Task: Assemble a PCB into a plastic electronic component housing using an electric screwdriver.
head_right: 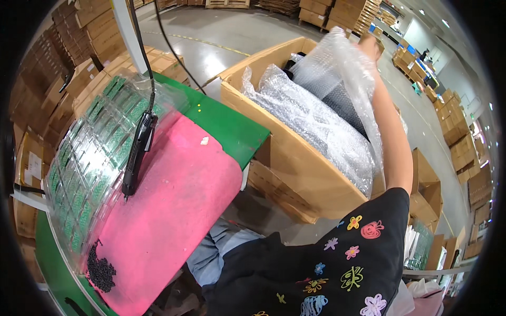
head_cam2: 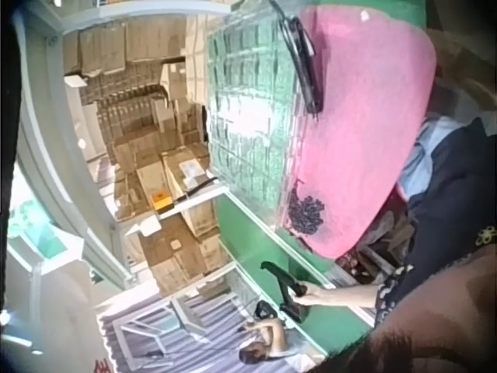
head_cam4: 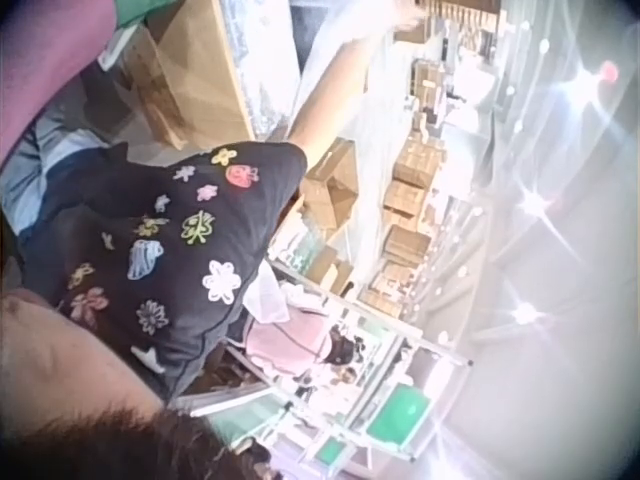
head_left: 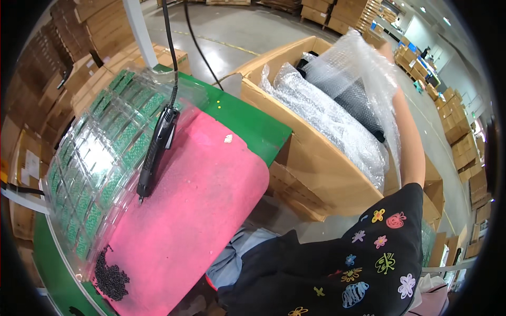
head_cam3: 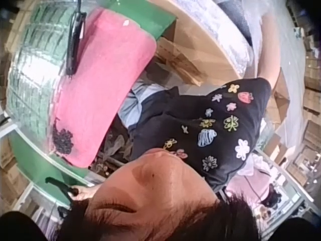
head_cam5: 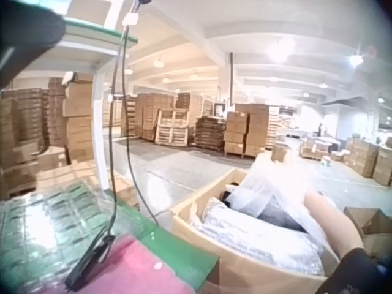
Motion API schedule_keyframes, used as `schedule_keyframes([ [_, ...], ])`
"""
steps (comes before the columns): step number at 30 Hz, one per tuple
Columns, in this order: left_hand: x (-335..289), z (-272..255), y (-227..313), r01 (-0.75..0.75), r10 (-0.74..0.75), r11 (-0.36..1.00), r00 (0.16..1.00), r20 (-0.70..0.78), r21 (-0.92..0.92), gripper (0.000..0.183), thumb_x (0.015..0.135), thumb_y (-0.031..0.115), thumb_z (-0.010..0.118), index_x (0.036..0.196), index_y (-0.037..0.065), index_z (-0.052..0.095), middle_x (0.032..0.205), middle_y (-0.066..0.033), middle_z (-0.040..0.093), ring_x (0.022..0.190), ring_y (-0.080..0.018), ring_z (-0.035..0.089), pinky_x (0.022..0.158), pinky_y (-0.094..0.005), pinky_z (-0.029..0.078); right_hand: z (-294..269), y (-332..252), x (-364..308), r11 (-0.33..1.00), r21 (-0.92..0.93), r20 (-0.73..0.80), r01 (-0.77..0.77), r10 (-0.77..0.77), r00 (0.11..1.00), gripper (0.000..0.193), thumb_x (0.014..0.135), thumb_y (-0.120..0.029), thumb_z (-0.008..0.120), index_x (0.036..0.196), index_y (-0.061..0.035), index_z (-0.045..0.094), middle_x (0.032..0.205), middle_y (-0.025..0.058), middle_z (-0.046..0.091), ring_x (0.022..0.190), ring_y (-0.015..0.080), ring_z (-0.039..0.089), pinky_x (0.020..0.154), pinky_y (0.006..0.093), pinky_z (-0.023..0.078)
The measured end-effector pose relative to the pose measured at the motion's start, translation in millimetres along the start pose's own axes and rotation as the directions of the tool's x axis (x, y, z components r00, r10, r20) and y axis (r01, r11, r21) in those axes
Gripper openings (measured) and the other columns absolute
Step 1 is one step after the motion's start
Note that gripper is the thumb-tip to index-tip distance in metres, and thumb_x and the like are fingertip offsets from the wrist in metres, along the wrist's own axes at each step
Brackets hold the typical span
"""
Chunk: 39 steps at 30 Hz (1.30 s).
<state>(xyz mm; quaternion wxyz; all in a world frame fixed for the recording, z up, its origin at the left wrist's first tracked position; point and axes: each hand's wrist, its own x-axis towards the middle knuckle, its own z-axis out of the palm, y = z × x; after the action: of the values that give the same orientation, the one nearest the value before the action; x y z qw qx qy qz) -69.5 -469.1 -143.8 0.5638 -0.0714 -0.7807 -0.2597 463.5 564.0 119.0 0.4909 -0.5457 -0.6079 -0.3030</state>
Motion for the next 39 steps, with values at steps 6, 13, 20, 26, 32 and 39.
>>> schedule_keyframes([
  [6, 7.9, -50.9, -32.9, -0.134, 0.140, 0.949, 0.990, -0.001, 0.286, 0.068, 0.073, 0.043, 0.084, 0.114, -0.004, 0.055, 0.096, -0.0130, 0.063, 0.076, -0.0257, 0.063, 0.068, -0.0328, 0.055, -98.7, -148.8, -68.1, 0.445, 0.778, 0.184, 0.443, -0.837, 0.516, 0.032, 0.078, 0.003, 0.052, 0.107, -0.0048, 0.064, 0.102, 0.0131, 0.066, 0.097, 0.0330, 0.063, 0.083, 0.0404, 0.050],
  [13, -3.5, -36.5, 58.2, 0.303, -0.299, 0.941, 0.953, 0.051, -0.149, 0.056, 0.090, 0.029, 0.068, 0.127, -0.005, 0.043, 0.105, -0.0190, 0.057, 0.091, -0.0263, 0.057, 0.080, -0.0352, 0.048, 24.1, -23.4, -96.6, 0.777, -0.085, 0.989, 0.623, 0.144, -0.044, 0.033, 0.080, -0.008, 0.052, 0.110, 0.0020, 0.060, 0.108, 0.0229, 0.066, 0.109, 0.0399, 0.060, 0.099, 0.0512, 0.042],
  [20, 13.9, -32.9, 178.5, 0.272, -0.243, 0.940, 0.957, 0.157, -0.207, 0.044, 0.094, 0.026, 0.063, 0.122, -0.002, 0.043, 0.102, -0.0160, 0.053, 0.090, -0.0251, 0.052, 0.079, -0.0361, 0.044, 108.4, 77.0, -146.5, 0.836, -0.415, 0.818, 0.359, 0.169, 0.550, 0.054, 0.088, -0.021, 0.054, 0.138, -0.0046, 0.043, 0.142, 0.0237, 0.045, 0.130, 0.0383, 0.045, 0.103, 0.0457, 0.041],
  [26, 27.3, -13.6, 237.3, 0.177, -0.073, 0.921, 0.954, 0.292, -0.347, 0.042, 0.094, 0.026, 0.063, 0.118, -0.001, 0.042, 0.100, -0.0146, 0.051, 0.089, -0.0245, 0.050, 0.079, -0.0365, 0.043, 160.5, 131.3, -200.3, 0.881, -0.433, 0.858, -0.189, 0.467, 0.213, 0.075, 0.093, -0.056, 0.038, 0.142, -0.0003, 0.040, 0.146, 0.0241, 0.040, 0.137, 0.0396, 0.036, 0.112, 0.0485, 0.029],
  [32, 30.5, 3.9, 284.9, 0.126, 0.093, 0.860, 0.914, 0.395, -0.494, 0.039, 0.094, 0.026, 0.063, 0.114, 0.000, 0.042, 0.098, -0.0132, 0.050, 0.088, -0.0238, 0.048, 0.079, -0.0369, 0.041, 164.5, 146.3, -202.2, 0.867, -0.412, 0.896, -0.281, 0.442, 0.049, 0.075, 0.090, -0.057, 0.038, 0.140, -0.0009, 0.045, 0.145, 0.0208, 0.043, 0.138, 0.0331, 0.038, 0.113, 0.0466, 0.026],
  [39, 32.2, 3.7, 351.7, 0.161, 0.182, 0.769, 0.873, 0.453, -0.619, 0.036, 0.092, 0.027, 0.066, 0.102, 0.006, 0.038, 0.093, -0.0084, 0.042, 0.085, -0.0217, 0.043, 0.078, -0.0366, 0.035, 151.7, 146.8, -203.5, 0.880, -0.382, 0.897, -0.283, 0.426, 0.114, 0.076, 0.088, -0.059, 0.040, 0.136, -0.0006, 0.051, 0.142, 0.0221, 0.046, 0.137, 0.0351, 0.039, 0.112, 0.0473, 0.029],
])
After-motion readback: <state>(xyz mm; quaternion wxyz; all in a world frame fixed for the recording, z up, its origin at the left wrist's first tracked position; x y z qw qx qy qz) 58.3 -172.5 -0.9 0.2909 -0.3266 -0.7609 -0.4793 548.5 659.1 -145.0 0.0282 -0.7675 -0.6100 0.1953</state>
